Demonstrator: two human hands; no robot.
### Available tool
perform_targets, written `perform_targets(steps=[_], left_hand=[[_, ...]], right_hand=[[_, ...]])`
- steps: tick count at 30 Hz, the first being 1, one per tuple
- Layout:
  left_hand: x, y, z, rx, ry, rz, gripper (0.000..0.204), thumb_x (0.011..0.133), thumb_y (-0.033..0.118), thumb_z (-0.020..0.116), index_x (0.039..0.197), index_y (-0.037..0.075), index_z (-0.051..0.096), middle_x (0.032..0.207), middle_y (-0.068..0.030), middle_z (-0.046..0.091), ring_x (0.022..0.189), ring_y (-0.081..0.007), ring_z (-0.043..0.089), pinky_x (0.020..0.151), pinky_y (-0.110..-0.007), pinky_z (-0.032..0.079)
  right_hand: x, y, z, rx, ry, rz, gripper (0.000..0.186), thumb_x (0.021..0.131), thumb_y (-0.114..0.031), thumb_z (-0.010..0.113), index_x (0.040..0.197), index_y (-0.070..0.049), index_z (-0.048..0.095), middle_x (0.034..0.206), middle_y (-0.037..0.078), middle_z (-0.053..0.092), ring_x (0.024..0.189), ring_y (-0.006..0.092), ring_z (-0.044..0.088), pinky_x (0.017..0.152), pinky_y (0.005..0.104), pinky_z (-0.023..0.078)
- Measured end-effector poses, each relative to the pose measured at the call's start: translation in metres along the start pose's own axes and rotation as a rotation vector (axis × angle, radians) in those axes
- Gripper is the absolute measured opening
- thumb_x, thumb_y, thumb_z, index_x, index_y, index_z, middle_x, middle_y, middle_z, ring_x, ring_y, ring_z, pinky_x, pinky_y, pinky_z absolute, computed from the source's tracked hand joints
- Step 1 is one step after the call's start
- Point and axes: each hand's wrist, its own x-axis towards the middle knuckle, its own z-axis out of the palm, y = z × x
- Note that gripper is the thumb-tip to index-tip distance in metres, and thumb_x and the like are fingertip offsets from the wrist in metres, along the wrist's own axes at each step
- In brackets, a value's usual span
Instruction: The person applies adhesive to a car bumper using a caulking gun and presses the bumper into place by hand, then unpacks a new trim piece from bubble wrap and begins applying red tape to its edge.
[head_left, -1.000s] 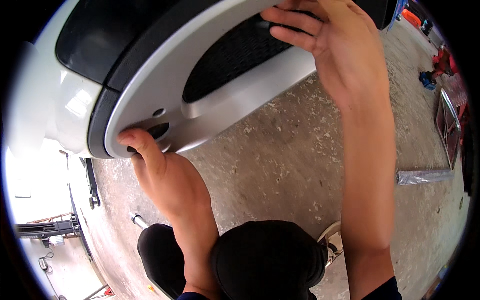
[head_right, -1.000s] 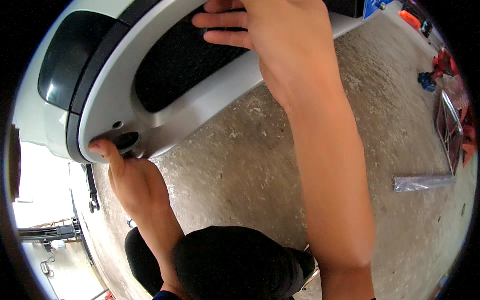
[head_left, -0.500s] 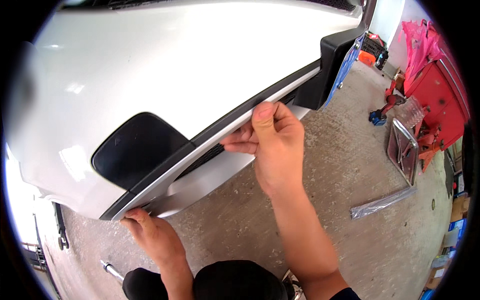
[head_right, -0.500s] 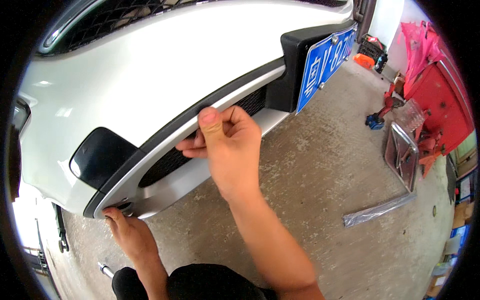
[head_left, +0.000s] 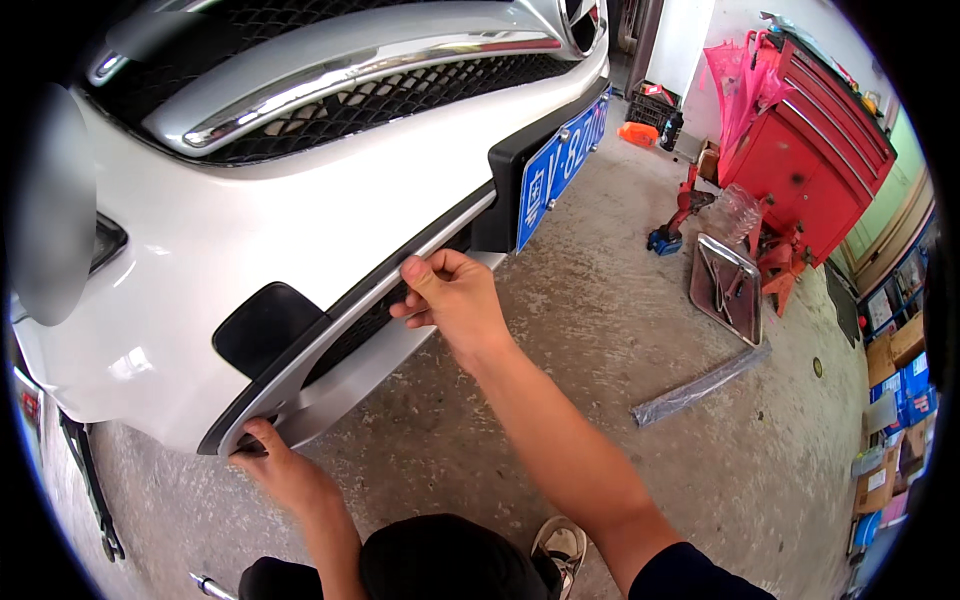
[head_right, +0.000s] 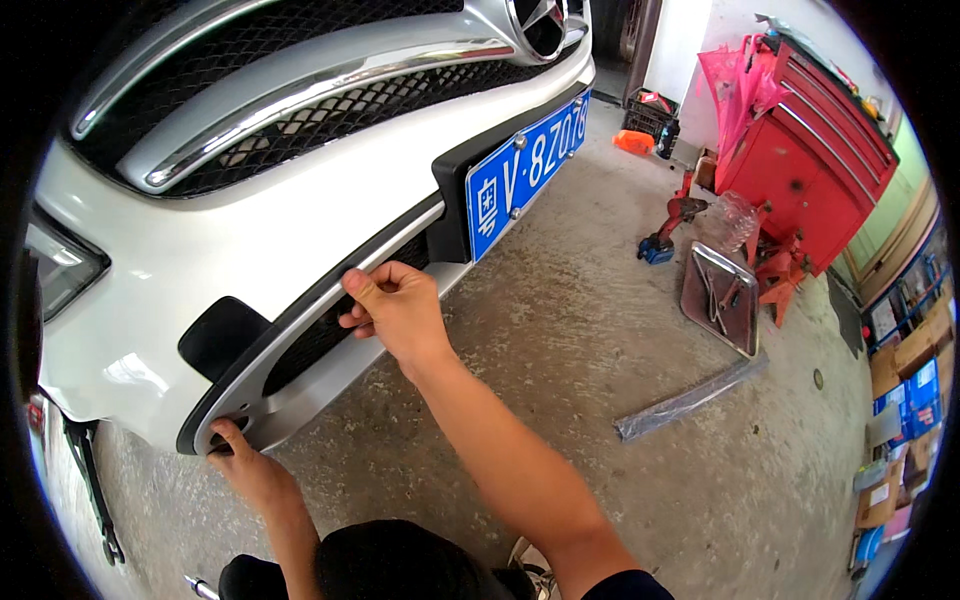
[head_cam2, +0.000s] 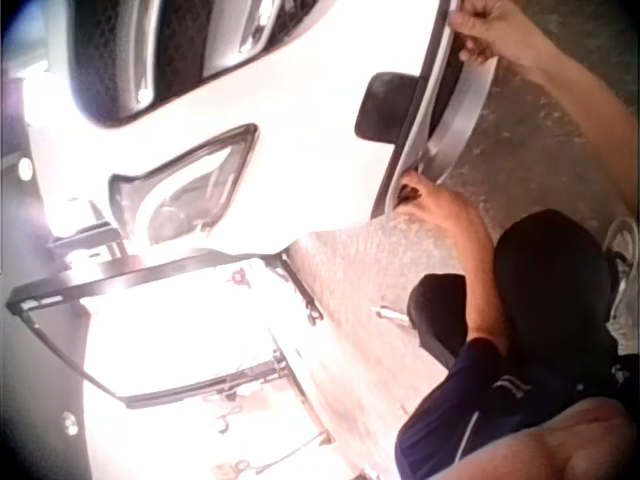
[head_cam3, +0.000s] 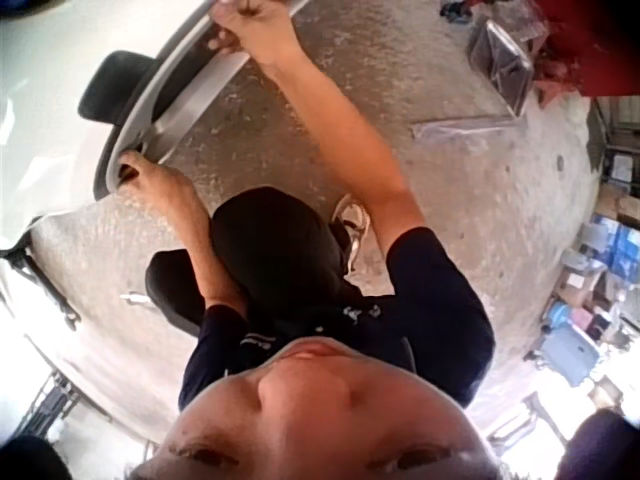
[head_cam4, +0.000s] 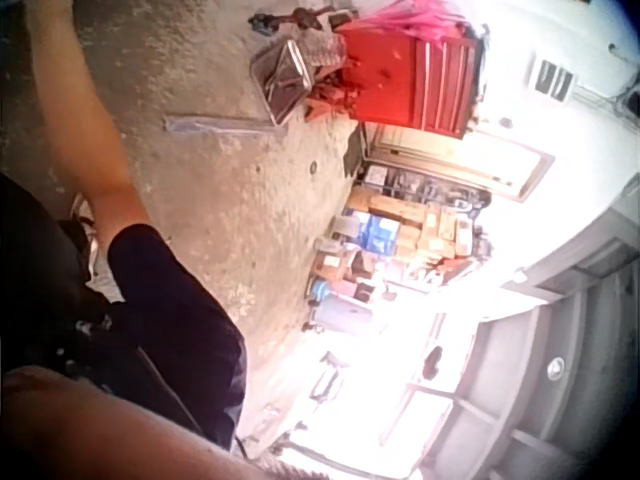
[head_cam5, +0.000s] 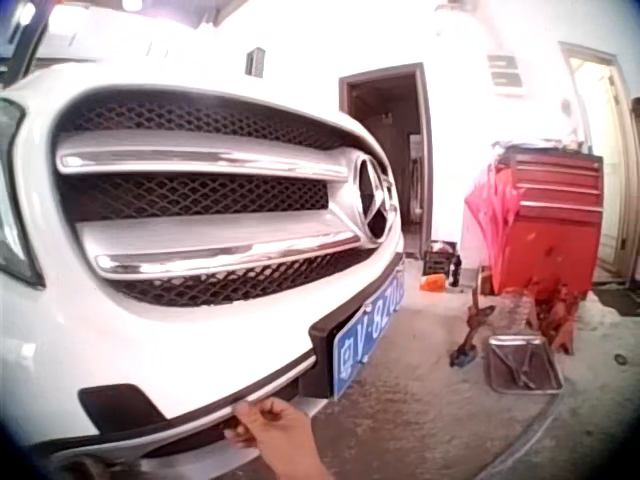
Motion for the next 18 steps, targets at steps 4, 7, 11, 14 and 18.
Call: perform_targets(steps=[4, 7, 11, 14, 18], left_hand=[[0.001, -0.001, -0.002, -0.093, -0.01, -0.014, 0.072, 0.091, 0.04, 0.057, 0.138, -0.002, 0.022, 0.133, -0.0198, 0.038, 0.118, -0.0271, 0.041, 0.103, -0.037, 0.029], [-0.001, 0.0, 0.0, -0.128, 0.067, -0.036, 0.089, 0.081, 0.056, 0.062, 0.137, -0.001, 0.023, 0.133, -0.0217, 0.038, 0.12, -0.0309, 0.041, 0.103, -0.039, 0.031], [0.003, -0.007, -0.004, -0.167, 0.05, 0.077, 0.091, 0.081, 0.05, 0.066, 0.14, -0.001, 0.019, 0.139, -0.0215, 0.03, 0.124, -0.0295, 0.036, 0.104, -0.039, 0.029], [0.002, -0.001, -0.006, -0.093, 0.076, 0.091, 0.087, 0.084, 0.047, 0.064, 0.141, -0.001, 0.018, 0.14, -0.0212, 0.029, 0.126, -0.0297, 0.034, 0.105, -0.039, 0.027], [-0.012, 0.003, 0.004, -0.094, 0.066, -0.046, 0.087, 0.089, 0.047, 0.055, 0.144, -0.003, 0.01, 0.145, -0.0266, 0.019, 0.133, -0.0336, 0.026, 0.109, -0.038, 0.023]], right_hand=[[-0.004, 0.001, 0.001, -0.036, -0.002, 0.0, 0.031, 0.084, -0.033, 0.069, 0.078, -0.005, 0.055, 0.067, 0.004, 0.059, 0.063, 0.0158, 0.065, 0.051, 0.025, 0.05], [-0.006, 0.01, 0.005, 0.019, -0.021, -0.008, 0.033, 0.087, -0.04, 0.062, 0.085, -0.007, 0.055, 0.072, 0.003, 0.058, 0.071, 0.0182, 0.065, 0.06, 0.0293, 0.051], [-0.013, 0.019, 0.009, 0.2, -0.003, -0.028, 0.034, 0.087, -0.041, 0.061, 0.084, -0.007, 0.055, 0.071, 0.003, 0.058, 0.071, 0.0173, 0.065, 0.06, 0.0278, 0.051], [-0.018, 0.034, 0.008, 0.229, 0.044, -0.017, 0.034, 0.089, -0.04, 0.059, 0.085, -0.007, 0.054, 0.072, 0.003, 0.058, 0.072, 0.0177, 0.065, 0.06, 0.0281, 0.051], [-0.026, 0.059, -0.013, 0.213, 0.103, 0.008, 0.031, 0.09, -0.035, 0.058, 0.086, -0.005, 0.055, 0.071, 0.004, 0.058, 0.071, 0.0172, 0.064, 0.057, 0.0288, 0.05]])
